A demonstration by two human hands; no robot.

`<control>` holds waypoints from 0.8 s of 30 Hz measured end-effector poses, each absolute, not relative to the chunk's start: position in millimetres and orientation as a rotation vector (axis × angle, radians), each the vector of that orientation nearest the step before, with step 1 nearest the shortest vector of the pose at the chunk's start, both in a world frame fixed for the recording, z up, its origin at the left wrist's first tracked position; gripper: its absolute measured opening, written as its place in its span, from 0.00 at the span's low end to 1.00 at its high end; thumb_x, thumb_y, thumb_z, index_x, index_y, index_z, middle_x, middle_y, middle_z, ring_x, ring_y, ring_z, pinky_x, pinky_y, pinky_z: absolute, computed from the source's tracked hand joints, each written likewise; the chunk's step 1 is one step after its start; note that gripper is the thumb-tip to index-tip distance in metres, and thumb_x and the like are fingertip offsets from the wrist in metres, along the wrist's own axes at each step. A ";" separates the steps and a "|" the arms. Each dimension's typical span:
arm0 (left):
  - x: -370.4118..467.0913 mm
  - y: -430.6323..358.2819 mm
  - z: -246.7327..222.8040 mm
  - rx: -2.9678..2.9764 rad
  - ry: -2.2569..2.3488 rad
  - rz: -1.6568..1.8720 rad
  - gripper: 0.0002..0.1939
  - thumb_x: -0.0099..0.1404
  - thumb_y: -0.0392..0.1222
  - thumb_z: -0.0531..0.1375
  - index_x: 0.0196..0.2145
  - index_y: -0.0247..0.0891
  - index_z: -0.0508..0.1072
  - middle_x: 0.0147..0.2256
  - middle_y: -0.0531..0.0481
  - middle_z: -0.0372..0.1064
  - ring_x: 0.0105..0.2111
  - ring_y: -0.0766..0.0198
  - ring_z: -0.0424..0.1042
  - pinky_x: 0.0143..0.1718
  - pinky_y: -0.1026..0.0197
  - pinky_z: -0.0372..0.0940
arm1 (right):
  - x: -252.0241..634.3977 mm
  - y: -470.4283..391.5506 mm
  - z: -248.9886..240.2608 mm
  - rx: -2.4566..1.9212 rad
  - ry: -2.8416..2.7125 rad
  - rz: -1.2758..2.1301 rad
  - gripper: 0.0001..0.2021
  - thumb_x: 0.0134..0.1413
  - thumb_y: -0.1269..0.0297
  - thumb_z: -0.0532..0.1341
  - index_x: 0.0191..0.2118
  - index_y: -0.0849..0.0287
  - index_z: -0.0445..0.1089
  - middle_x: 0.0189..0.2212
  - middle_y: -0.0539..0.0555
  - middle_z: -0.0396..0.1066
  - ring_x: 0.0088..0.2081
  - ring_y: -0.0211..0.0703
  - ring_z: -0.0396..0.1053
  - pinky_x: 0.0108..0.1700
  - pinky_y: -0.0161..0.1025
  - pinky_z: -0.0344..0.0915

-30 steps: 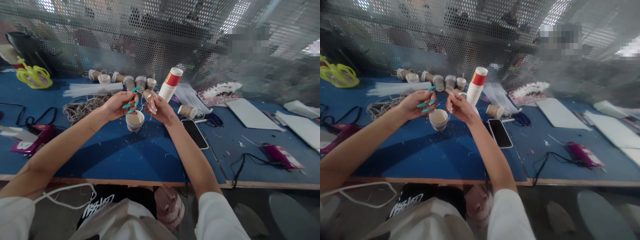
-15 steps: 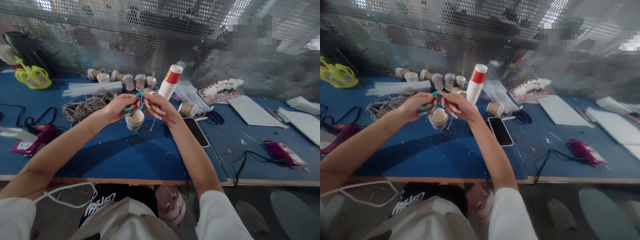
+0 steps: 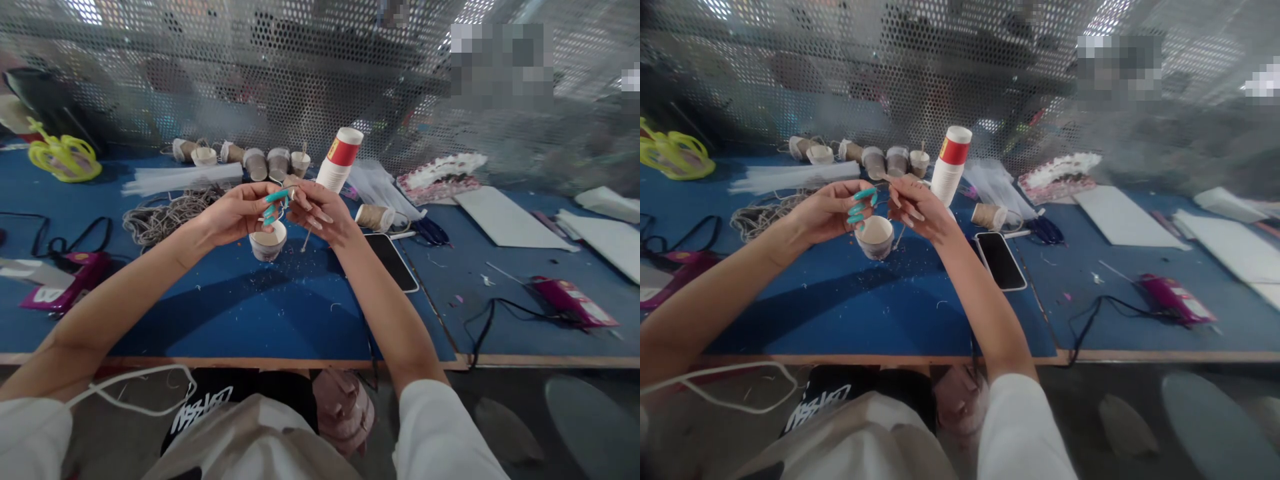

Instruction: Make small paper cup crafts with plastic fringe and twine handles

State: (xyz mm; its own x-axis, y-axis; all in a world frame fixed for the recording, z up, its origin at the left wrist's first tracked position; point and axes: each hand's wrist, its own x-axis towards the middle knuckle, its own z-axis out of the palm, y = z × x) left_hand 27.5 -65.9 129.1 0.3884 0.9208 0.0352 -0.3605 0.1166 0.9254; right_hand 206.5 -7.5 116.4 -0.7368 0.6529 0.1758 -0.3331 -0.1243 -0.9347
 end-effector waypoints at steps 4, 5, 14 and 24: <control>25.0 -60.6 123.6 1.065 0.587 1.074 0.05 0.58 0.28 0.64 0.30 0.33 0.71 0.21 0.56 0.67 0.17 0.74 0.67 0.20 0.74 0.65 | 205.5 -9.0 116.9 -0.449 -1.443 1.944 0.22 0.68 0.62 0.51 0.20 0.57 0.58 0.08 0.38 0.37 0.12 0.30 0.45 0.28 0.28 0.63; 24.2 -58.8 121.9 1.070 0.579 1.077 0.05 0.58 0.28 0.64 0.30 0.33 0.71 0.22 0.56 0.68 0.18 0.74 0.68 0.22 0.73 0.67 | 205.4 -9.2 117.1 -0.442 -1.429 1.958 0.22 0.68 0.63 0.51 0.20 0.57 0.58 0.08 0.38 0.37 0.12 0.30 0.44 0.29 0.29 0.63; 16.1 -44.6 110.4 1.169 0.666 1.018 0.08 0.57 0.31 0.67 0.30 0.34 0.70 0.24 0.55 0.70 0.23 0.71 0.73 0.29 0.68 0.72 | 208.1 -6.6 124.6 -0.454 -1.380 1.994 0.22 0.69 0.55 0.50 0.22 0.57 0.57 0.11 0.40 0.41 0.15 0.30 0.47 0.24 0.28 0.59; 18.8 -48.9 116.6 1.147 0.787 1.016 0.14 0.69 0.37 0.54 0.29 0.30 0.74 0.22 0.49 0.71 0.21 0.69 0.71 0.28 0.66 0.70 | 206.4 0.4 113.7 -0.542 -1.636 1.783 0.17 0.64 0.61 0.58 0.23 0.61 0.67 0.11 0.42 0.57 0.14 0.28 0.53 0.23 0.28 0.58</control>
State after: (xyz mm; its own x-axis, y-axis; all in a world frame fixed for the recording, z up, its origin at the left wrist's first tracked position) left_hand 18.8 -48.9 116.6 0.3593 0.9332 0.0003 -0.2322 0.0891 0.9686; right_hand 206.4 0.4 113.7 -0.7033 0.7000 0.1241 -0.1838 -0.0104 -0.9829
